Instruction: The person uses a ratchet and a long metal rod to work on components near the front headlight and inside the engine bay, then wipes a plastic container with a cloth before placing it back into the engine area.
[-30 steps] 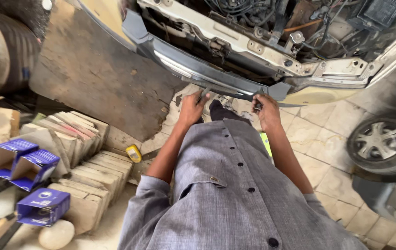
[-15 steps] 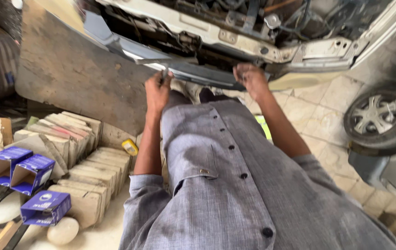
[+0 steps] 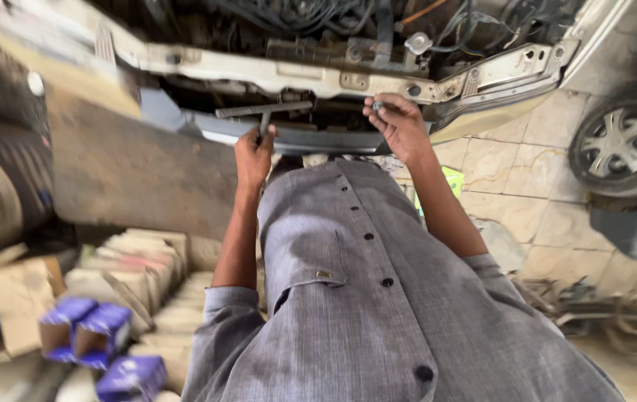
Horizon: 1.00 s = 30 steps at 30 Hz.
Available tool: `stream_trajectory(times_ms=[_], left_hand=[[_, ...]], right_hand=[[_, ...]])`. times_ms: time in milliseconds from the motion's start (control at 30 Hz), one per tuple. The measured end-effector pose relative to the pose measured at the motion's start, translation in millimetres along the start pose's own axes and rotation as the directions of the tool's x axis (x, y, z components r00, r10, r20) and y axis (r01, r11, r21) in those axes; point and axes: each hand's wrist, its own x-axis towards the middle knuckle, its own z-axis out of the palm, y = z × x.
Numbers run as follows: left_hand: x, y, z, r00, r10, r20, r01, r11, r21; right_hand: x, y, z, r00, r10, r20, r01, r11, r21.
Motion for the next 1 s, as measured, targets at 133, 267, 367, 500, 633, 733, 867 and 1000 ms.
stream_trajectory(times_ms=[133,267,367,500,633,733,867,1000], left_hand=[[33,26,-7,0.983,0.066,0.17,-0.065,0.998,-0.01],[66,33,-3,0.937,0.221,0.269,-0.236,0.971,0.026],[84,32,4,0.901,0.248,0.357,-0.286,0.957,0.058],[90,34,9,0.86,0.291,0.419,-0.337,0.941,0.04],[87,43,16,0.877,0.246,0.412,-0.283,0.959,0.03],[81,35,22,0.899,0.255,0.357,-0.268,0.963,-0.012],[66,13,35,0.942,0.229,0.245,-0.247,0.968,0.044],[51,13,56,0.978,0.044,0.202,-0.055,0.997,0.049]], right_hand=[[-9,8,15,0.974,-0.136,-0.182,0.124,0.989,-0.079],[-20,13,25,0.852,-0.366,-0.374,0.232,0.905,-0.356],[-31,14,41,0.751,-0.517,-0.41,0.276,0.81,-0.517],[-43,7,59,0.695,-0.624,-0.356,0.293,0.698,-0.654],[-38,3,50,0.7,-0.631,-0.334,0.289,0.678,-0.676],[-28,4,31,0.73,-0.6,-0.327,0.283,0.702,-0.654],[-11,-4,4,0.784,-0.561,-0.265,0.287,0.706,-0.648],[1,-24,-30,0.83,-0.479,-0.287,0.208,0.742,-0.637]])
